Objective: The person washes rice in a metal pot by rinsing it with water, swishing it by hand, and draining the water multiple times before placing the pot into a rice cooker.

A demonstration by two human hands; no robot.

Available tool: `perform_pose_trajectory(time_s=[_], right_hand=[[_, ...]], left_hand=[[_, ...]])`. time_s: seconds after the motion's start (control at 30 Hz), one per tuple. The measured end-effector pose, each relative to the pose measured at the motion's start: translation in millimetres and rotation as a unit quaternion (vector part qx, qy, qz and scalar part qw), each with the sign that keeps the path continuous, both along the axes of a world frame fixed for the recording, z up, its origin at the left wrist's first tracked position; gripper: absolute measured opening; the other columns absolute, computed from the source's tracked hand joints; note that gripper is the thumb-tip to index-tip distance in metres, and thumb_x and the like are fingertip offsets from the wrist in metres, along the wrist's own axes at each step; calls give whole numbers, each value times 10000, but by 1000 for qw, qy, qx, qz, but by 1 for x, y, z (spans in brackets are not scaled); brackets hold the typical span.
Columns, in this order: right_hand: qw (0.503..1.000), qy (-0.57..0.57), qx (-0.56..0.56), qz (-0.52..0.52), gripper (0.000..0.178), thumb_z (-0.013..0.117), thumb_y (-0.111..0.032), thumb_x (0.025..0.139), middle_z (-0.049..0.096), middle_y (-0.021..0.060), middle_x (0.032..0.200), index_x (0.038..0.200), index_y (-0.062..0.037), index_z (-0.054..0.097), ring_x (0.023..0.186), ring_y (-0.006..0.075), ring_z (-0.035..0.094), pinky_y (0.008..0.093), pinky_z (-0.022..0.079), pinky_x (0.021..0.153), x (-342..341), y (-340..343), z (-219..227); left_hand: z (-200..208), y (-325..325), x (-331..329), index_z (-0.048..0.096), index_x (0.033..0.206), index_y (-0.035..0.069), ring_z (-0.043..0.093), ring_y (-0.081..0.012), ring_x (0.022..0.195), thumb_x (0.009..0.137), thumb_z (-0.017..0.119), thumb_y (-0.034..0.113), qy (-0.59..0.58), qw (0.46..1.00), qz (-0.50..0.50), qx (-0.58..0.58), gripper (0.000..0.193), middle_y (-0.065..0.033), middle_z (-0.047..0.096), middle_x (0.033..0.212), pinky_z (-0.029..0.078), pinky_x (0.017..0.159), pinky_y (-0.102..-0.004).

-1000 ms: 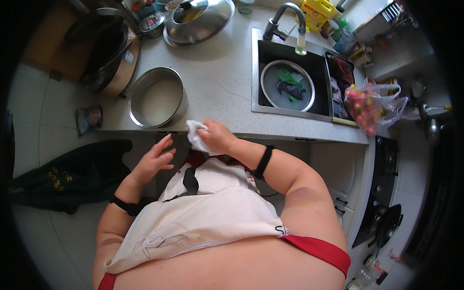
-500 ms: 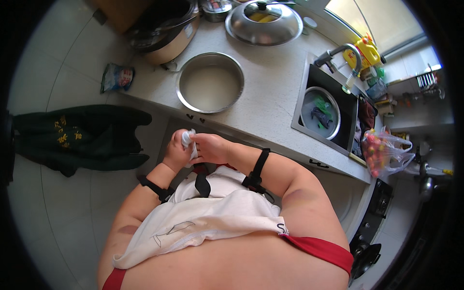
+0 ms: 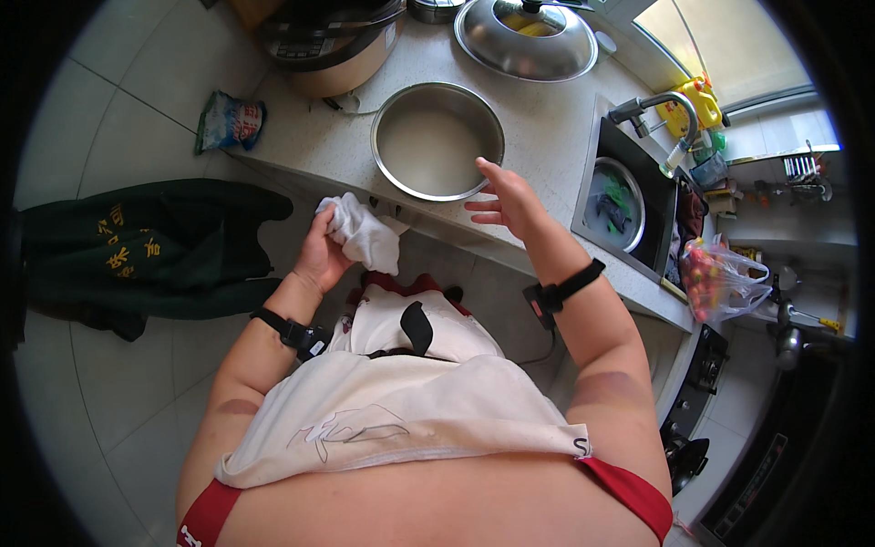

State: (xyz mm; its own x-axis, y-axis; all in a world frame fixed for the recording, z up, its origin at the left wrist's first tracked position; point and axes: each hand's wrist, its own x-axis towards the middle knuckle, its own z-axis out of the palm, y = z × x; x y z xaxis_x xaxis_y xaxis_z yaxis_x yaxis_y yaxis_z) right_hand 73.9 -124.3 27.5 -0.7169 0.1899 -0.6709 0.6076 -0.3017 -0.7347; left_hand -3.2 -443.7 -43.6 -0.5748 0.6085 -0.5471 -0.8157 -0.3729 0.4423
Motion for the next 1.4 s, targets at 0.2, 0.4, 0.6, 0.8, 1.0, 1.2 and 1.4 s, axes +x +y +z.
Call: perform_pose_trajectory(time_s=[0.2, 0.4, 0.6, 0.8, 1.0, 1.2, 1.4], right_hand=[[996, -70, -23, -44, 363, 531, -201, 926, 603, 167, 1073, 1200, 38, 520, 847, 319, 698, 384, 621, 716, -25, -3, -23], [989, -66, -18, -133, 219, 492, -89, 884, 638, 160, 941, 1008, 65, 585, 803, 278, 688, 359, 616, 677, -20, -30, -35], [984, -72, -7, -165, 194, 498, -72, 870, 632, 162, 874, 962, 74, 589, 688, 253, 656, 314, 589, 577, -1, -61, -6], [982, -95, 13, -163, 164, 533, -104, 876, 591, 148, 794, 872, 59, 543, 601, 248, 618, 313, 567, 518, 17, -69, 42], [987, -114, 54, -95, 274, 520, -107, 863, 633, 209, 869, 978, 134, 580, 631, 262, 644, 314, 550, 535, 42, -63, 82], [987, -141, 61, -44, 268, 539, -92, 848, 634, 214, 806, 945, 154, 580, 593, 268, 642, 315, 532, 492, 59, -60, 124], [988, -144, 10, -52, 244, 536, -61, 835, 644, 216, 789, 957, 146, 576, 548, 258, 641, 300, 516, 441, 76, -65, 149]], left_hand=[[-4, 21, -16, 505, 1246, 116, 593, -213, 1085, 904, 701, 248, 49, 998, -23, 15, 415, -48, 598, 1157, 500, 943, -427], [-7, 46, -1, 542, 1233, 124, 590, -198, 1090, 958, 616, 357, 35, 998, -31, 43, 368, -37, 617, 1154, 471, 975, -412], [3, 69, 4, 567, 1272, 100, 581, -207, 1144, 1013, 463, 419, -12, 999, 27, 19, 424, -55, 625, 1239, 458, 997, -383], [25, 68, -4, 624, 1190, 34, 624, -196, 1060, 957, 550, 376, 0, 996, 58, -73, 421, -90, 665, 1139, 493, 912, -345], [34, 58, -36, 641, 1120, 44, 670, -187, 917, 938, 553, 303, 36, 999, -1, 14, 329, -82, 692, 1037, 528, 824, -332], [70, 63, -76, 607, 1139, -2, 689, -189, 863, 964, 476, 258, 79, 970, -169, 154, 340, -130, 693, 1009, 578, 791, -321], [84, 97, -86, 636, 1121, 7, 686, -219, 864, 974, 498, 332, 51, 953, -192, 231, 382, -141, 700, 985, 575, 785, -342]])
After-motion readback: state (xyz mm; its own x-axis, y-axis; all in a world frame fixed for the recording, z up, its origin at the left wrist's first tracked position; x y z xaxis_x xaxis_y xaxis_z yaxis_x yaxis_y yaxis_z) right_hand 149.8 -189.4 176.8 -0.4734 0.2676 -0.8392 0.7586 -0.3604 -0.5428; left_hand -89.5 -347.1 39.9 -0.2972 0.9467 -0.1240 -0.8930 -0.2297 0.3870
